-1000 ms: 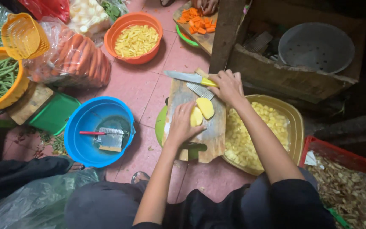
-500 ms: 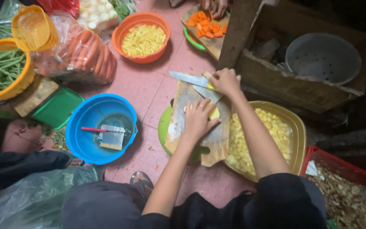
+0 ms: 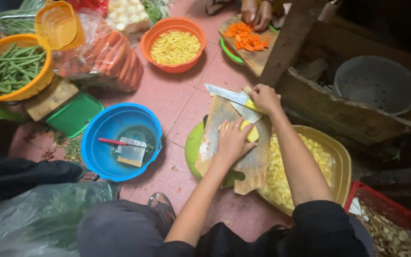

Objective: Peeling potatoes with a handheld peeler and then slicing them using a wavy-bladed cutter on a wooden board.

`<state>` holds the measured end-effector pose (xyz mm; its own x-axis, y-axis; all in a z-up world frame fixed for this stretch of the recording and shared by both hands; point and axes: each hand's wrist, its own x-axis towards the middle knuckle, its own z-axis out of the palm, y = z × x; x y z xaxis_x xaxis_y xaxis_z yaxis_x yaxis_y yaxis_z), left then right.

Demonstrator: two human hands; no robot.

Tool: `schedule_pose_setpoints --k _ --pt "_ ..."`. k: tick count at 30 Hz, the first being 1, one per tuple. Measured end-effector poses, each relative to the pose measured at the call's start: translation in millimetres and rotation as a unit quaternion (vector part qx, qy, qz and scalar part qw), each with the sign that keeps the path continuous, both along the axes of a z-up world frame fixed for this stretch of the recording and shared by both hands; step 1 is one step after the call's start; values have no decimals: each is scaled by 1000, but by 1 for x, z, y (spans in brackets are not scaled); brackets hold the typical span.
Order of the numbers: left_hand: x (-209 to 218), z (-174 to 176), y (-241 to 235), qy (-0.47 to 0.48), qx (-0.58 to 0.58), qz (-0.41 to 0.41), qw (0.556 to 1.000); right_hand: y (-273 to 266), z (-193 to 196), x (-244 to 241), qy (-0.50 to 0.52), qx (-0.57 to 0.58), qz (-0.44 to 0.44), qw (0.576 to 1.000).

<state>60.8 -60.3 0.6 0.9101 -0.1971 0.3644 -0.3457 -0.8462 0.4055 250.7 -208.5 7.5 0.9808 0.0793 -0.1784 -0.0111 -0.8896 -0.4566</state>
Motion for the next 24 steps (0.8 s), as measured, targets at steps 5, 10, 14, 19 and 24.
schedule_pose_setpoints --k 5,10,14,19,24 --pt "4 2 -3 -4 13 15 1000 -15 -27 36 -32 49 -24 998" --pt "-2 11 -2 11 19 9 1000 2 15 3 37 5 29 999" --pt "-4 15 -2 19 37 13 999 -3 -3 14 21 37 5 999" --pt "-2 6 -4 -2 26 23 999 -27 6 35 -32 101 -13 994" --pt "-24 50 15 -94 -150 1 984 -51 13 40 -267 192 46 943"
